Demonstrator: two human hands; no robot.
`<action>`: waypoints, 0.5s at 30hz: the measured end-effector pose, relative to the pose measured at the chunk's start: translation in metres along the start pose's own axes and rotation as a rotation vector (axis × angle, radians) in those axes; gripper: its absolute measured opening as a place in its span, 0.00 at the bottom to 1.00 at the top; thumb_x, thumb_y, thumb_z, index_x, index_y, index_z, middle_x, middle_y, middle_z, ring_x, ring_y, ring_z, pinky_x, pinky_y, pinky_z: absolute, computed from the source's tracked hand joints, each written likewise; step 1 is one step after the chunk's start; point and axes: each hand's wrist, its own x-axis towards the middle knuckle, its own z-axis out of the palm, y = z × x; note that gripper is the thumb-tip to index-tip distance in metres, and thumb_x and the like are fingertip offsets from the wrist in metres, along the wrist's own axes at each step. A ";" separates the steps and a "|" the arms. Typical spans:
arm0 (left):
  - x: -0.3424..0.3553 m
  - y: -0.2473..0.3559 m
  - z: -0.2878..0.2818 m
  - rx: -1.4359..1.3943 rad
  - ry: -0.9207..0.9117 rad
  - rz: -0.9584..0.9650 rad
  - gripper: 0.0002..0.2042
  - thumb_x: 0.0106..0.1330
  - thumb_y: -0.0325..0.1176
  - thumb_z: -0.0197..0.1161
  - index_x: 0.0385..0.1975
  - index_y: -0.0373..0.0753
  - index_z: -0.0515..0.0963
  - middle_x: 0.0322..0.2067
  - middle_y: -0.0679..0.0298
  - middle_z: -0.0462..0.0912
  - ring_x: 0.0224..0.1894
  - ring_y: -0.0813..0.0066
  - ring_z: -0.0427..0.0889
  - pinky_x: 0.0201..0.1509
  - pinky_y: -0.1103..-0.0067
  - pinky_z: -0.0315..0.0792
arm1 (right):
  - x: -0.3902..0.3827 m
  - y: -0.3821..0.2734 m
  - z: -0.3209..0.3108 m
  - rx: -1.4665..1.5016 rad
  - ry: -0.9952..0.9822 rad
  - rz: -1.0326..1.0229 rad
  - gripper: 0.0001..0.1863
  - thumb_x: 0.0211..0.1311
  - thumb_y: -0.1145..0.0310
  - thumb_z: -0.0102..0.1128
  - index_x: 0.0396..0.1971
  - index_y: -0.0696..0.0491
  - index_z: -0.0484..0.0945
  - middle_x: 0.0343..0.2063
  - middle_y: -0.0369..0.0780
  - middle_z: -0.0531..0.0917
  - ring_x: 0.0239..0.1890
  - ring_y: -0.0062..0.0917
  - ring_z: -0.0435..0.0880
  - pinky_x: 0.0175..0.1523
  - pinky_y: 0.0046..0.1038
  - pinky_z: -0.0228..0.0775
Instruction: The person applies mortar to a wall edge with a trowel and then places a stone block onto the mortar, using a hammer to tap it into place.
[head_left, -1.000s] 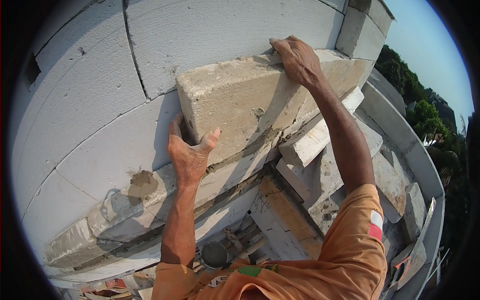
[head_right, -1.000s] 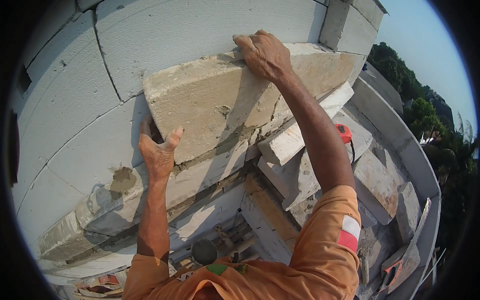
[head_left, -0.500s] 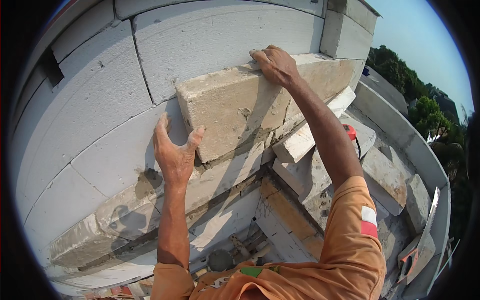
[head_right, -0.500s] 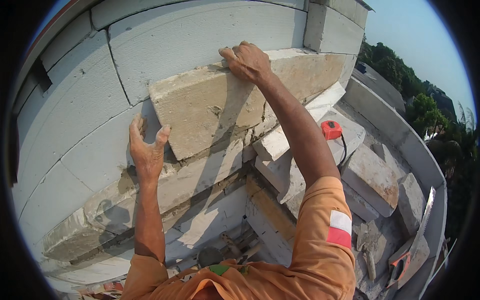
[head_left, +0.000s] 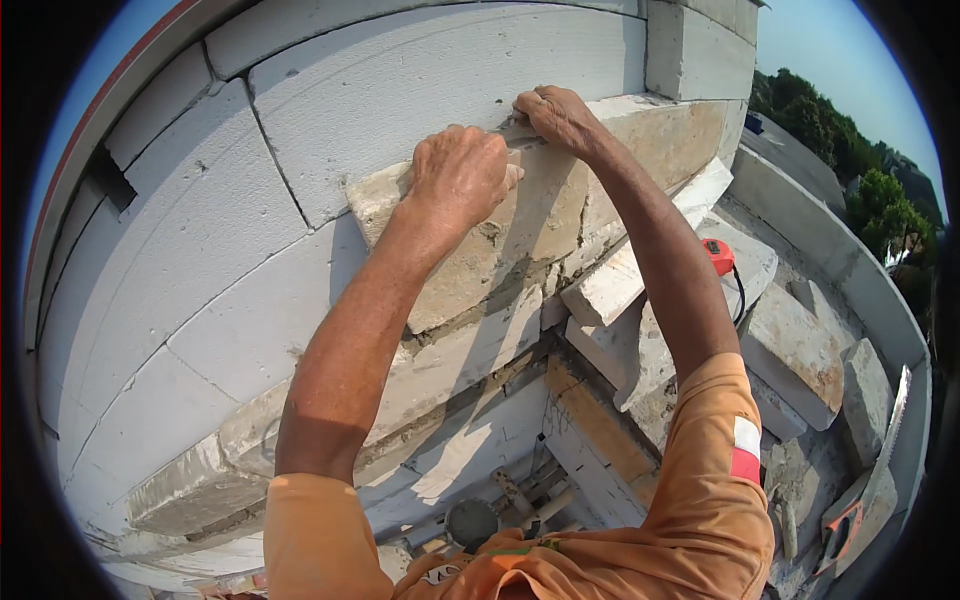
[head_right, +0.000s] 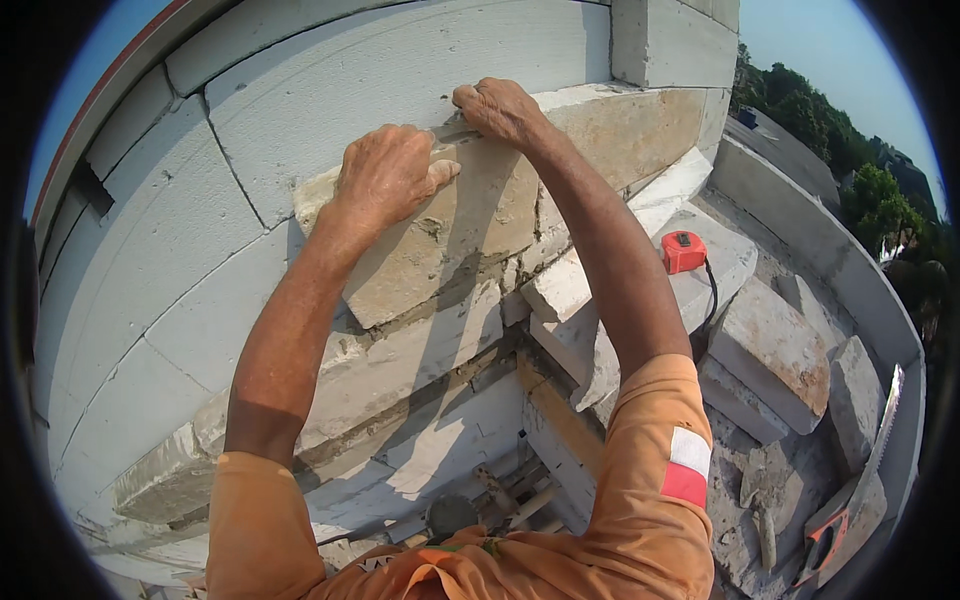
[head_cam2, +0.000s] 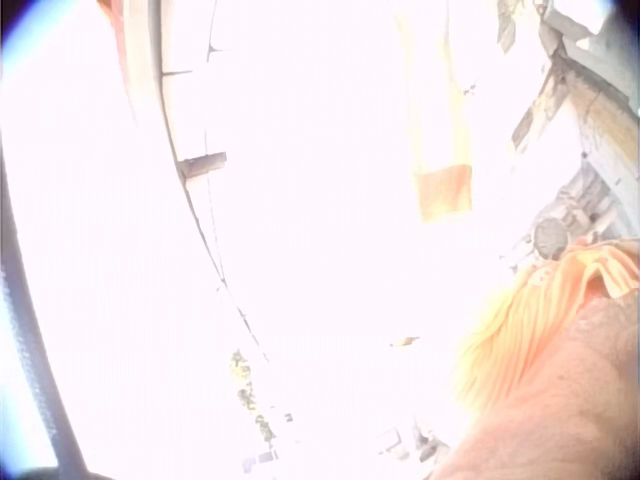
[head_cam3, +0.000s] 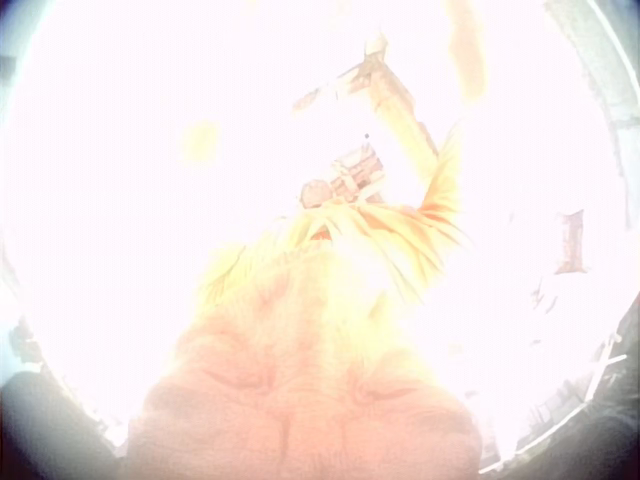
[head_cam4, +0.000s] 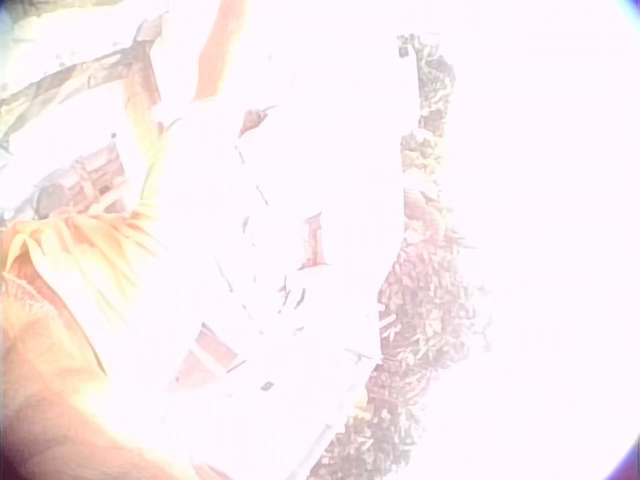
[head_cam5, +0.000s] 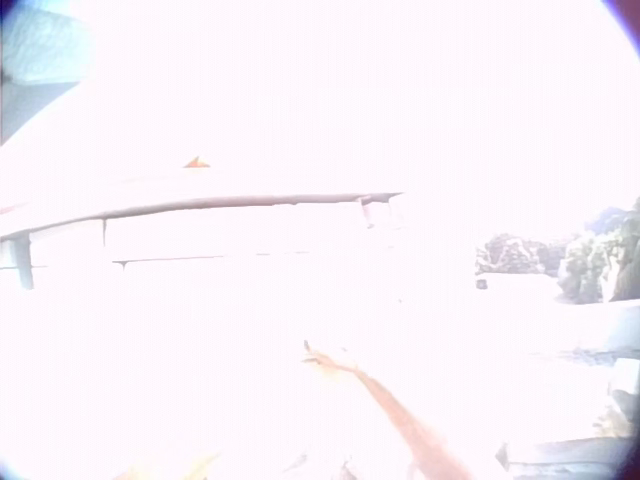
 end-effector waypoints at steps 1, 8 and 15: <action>0.000 0.001 -0.001 -0.001 0.001 0.004 0.19 0.61 0.46 0.70 0.25 0.31 0.83 0.16 0.56 0.79 0.21 0.65 0.81 0.26 0.68 0.78 | -0.004 -0.005 -0.009 0.089 -0.089 0.080 0.26 0.66 0.53 0.43 0.34 0.60 0.82 0.33 0.53 0.84 0.36 0.41 0.82 0.46 0.41 0.73; 0.006 0.002 0.000 0.010 -0.011 -0.011 0.21 0.59 0.48 0.70 0.26 0.32 0.83 0.16 0.56 0.78 0.20 0.65 0.79 0.27 0.67 0.76 | -0.001 0.026 -0.016 0.419 0.068 0.094 0.33 0.63 0.47 0.43 0.40 0.63 0.85 0.34 0.56 0.86 0.37 0.43 0.84 0.48 0.40 0.74; 0.003 -0.008 -0.004 0.051 -0.077 -0.105 0.23 0.57 0.53 0.70 0.27 0.33 0.84 0.16 0.57 0.78 0.20 0.67 0.77 0.28 0.65 0.72 | -0.066 0.018 -0.102 0.196 0.282 -0.064 0.29 0.73 0.52 0.37 0.42 0.59 0.85 0.43 0.47 0.86 0.51 0.35 0.82 0.62 0.37 0.69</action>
